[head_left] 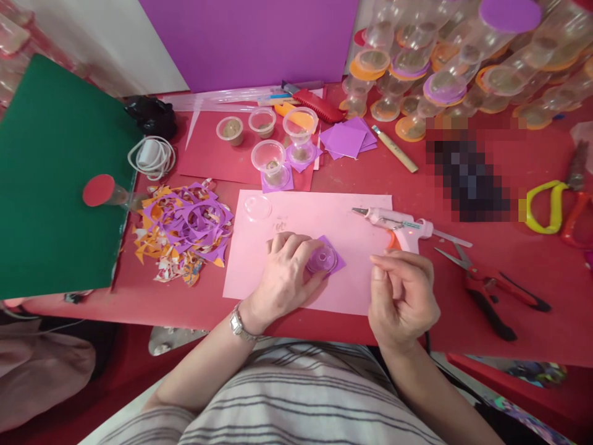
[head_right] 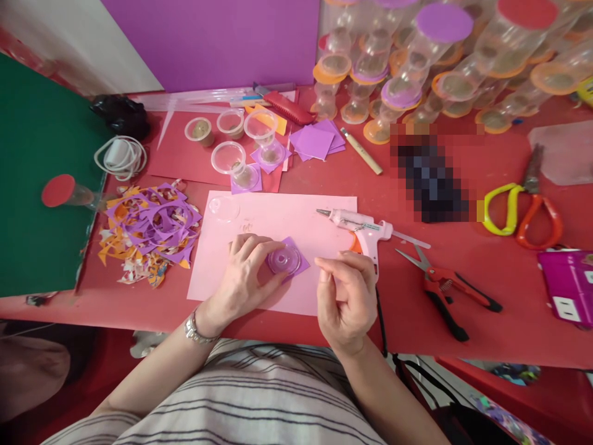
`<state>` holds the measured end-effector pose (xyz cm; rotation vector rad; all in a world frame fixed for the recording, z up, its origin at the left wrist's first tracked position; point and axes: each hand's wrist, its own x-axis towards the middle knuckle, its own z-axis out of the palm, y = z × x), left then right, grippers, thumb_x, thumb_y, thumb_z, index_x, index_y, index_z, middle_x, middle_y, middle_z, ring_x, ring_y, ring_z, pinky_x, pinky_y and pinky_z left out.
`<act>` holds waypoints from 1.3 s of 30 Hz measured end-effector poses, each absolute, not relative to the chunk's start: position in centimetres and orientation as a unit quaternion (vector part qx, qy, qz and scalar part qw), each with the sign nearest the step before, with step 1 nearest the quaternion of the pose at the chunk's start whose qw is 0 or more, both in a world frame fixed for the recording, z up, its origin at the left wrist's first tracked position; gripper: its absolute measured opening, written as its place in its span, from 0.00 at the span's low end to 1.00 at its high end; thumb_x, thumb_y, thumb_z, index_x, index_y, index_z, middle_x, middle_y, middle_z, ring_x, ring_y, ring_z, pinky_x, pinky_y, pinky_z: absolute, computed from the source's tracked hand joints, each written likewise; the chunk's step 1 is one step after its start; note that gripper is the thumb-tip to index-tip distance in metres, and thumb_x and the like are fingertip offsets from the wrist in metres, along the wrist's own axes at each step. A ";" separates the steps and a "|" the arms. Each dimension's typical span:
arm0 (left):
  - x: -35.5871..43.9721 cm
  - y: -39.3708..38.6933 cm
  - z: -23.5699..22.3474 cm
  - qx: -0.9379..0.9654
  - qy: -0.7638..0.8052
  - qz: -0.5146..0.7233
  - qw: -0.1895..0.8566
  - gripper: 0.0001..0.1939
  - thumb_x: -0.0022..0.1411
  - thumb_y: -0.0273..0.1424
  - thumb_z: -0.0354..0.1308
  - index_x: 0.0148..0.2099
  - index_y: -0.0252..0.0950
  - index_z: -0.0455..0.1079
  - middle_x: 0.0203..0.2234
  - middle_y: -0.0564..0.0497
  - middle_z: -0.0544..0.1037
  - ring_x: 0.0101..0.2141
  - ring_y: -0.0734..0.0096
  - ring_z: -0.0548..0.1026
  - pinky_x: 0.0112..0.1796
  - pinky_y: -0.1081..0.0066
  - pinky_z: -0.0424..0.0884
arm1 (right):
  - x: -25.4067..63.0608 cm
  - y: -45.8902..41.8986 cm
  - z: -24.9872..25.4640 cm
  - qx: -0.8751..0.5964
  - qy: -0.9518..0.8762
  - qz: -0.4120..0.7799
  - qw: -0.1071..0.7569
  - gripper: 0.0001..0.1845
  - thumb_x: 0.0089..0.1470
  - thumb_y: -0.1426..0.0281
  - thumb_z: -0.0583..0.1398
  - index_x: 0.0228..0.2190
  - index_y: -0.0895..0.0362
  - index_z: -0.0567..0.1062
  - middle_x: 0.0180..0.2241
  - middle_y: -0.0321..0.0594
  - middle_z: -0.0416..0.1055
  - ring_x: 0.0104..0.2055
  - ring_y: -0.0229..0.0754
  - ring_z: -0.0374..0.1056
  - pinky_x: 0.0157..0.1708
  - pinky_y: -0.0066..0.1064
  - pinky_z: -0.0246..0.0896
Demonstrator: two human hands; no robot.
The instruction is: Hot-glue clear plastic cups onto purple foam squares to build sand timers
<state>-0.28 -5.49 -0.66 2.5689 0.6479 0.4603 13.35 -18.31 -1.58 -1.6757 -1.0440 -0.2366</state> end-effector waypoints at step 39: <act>-1.9 -5.1 -0.3 0.756 0.239 0.413 0.449 0.31 0.64 0.29 0.56 0.67 0.42 0.53 0.44 0.48 0.75 0.43 0.66 0.72 0.44 0.64 0.67 | 13.4 -18.3 -2.1 -0.706 -0.529 -0.153 0.445 0.14 0.58 0.79 0.60 0.44 0.53 0.76 0.36 0.41 0.70 0.39 0.43 0.71 0.40 0.37 0.72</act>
